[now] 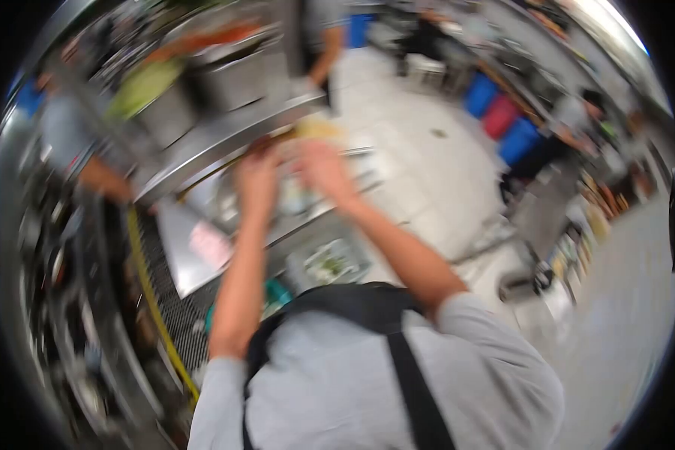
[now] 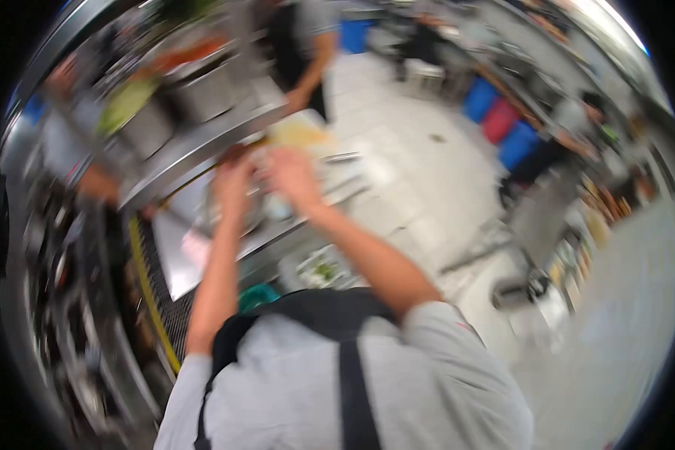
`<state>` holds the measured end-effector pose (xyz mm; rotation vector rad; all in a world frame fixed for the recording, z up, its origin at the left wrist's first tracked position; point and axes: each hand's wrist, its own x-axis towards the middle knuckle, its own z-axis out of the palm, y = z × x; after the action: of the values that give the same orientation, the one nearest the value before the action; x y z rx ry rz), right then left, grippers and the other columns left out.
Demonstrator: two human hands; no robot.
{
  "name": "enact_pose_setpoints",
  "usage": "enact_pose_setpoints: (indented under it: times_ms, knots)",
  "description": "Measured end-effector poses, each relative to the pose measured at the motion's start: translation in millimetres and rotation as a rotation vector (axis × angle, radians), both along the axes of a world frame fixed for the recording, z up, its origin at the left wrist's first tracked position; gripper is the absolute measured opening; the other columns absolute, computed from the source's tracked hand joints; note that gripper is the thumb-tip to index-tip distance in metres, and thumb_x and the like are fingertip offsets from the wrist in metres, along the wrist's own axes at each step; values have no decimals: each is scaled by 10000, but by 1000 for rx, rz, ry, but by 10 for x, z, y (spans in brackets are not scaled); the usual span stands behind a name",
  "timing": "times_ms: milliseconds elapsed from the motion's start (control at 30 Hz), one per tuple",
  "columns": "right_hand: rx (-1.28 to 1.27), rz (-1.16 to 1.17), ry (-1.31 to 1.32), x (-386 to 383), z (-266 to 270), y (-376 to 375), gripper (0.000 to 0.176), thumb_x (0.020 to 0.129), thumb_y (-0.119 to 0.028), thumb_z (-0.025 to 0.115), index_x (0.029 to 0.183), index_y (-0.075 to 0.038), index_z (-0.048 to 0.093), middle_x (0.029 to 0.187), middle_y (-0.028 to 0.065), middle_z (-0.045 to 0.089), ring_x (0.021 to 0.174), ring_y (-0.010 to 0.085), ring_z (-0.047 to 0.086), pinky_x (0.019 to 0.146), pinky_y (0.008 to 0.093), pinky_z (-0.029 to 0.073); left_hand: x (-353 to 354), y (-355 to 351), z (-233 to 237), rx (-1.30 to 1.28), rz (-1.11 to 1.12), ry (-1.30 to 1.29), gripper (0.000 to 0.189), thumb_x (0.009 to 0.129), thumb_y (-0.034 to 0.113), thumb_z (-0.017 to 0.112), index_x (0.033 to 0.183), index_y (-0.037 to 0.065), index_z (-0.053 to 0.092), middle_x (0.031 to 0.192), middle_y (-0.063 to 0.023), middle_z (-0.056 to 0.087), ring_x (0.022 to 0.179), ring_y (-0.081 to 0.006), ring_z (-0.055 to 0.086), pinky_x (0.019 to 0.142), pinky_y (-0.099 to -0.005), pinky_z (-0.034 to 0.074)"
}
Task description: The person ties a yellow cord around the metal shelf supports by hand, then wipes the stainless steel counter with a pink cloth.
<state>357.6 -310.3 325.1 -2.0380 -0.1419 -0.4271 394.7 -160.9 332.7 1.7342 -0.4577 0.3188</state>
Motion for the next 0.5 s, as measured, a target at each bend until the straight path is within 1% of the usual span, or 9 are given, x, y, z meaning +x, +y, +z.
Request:
enact_pose_setpoints:
  times_ms: [33, 67, 100, 133, 167, 200, 300, 400, 500]
  knots:
    - [625, -11, 137, -90, 138, 198, 304, 1048, -247, 478, 1011, -23, 680, 817, 71, 720, 640, 176, 669, 564, 299, 556, 142, 52, -94, 152, 7, -164, 292, 987, 217, 652, 1172, -5, 690, 1065, -86, 719, 931, -177, 664, 858, -321, 529]
    - [763, 27, 218, 15, 56, 214, 326, 1055, -305, 512, 1009, -27, 674, 780, 73, 708, 594, 154, 648, 531, 296, 545, 276, 101, -183, 297, 36, -342, 293, 980, 224, 665, 1158, -7, 694, 1080, -85, 715, 942, -175, 665, 863, -319, 525]
    - [803, -50, 295, -85, 358, 305, 365, 1042, -380, 563, 971, -39, 674, 755, 73, 700, 538, 130, 614, 487, 282, 524, 400, 152, -268, 417, 78, -522, 296, 973, 232, 678, 1144, -9, 699, 1095, -83, 710, 953, -173, 665, 869, -317, 521]
    - [947, -52, 292, -46, 373, 338, 379, 1008, -408, 631, 917, -41, 667, 730, 59, 677, 497, 115, 577, 444, 269, 481, 459, 79, -304, -123, -92, -4, 260, 987, 180, 688, 1137, -33, 692, 1111, -84, 694, 1008, -149, 651, 882, -298, 518]
    - [1092, -56, 286, -58, 439, 361, 342, 1004, -363, 653, 870, -48, 656, 695, 36, 641, 491, 99, 550, 422, 262, 440, 322, -10, -192, -352, -164, 119, 241, 999, 126, 680, 1151, -61, 676, 1132, -104, 691, 1082, -156, 641, 920, -291, 514]
    - [1146, -59, 293, -44, 457, 359, 283, 1000, -289, 664, 858, -44, 650, 686, 24, 620, 485, 93, 534, 416, 262, 417, 351, -14, -215, -487, -266, 225, 226, 1002, 84, 667, 1174, -64, 664, 1185, -109, 672, 1118, -177, 628, 948, -301, 509]
    - [1197, -53, 263, -8, 371, 370, 219, 994, -217, 658, 863, -42, 648, 693, 16, 619, 484, 87, 524, 420, 251, 418, 315, -12, -195, -499, -265, 202, 241, 1009, 84, 654, 1208, -52, 647, 1233, -102, 650, 1114, -179, 632, 951, -303, 511]
    - [1155, -32, 199, -28, 381, 397, 232, 989, -172, 647, 808, -26, 642, 666, 23, 623, 514, 97, 562, 437, 273, 435, 329, 66, -232, -532, -378, 266, 287, 1036, 124, 617, 1273, -39, 612, 1260, -109, 640, 1132, -184, 634, 957, -296, 506]
    - [696, -204, -22, 111, 164, 470, 260, 956, -175, 642, 774, 11, 648, 630, 112, 646, 524, 199, 611, 480, 362, 477, 226, 18, -183, -549, -370, 326, 312, 1060, 169, 577, 1298, -33, 596, 1264, -108, 641, 1147, -188, 630, 980, -301, 496]
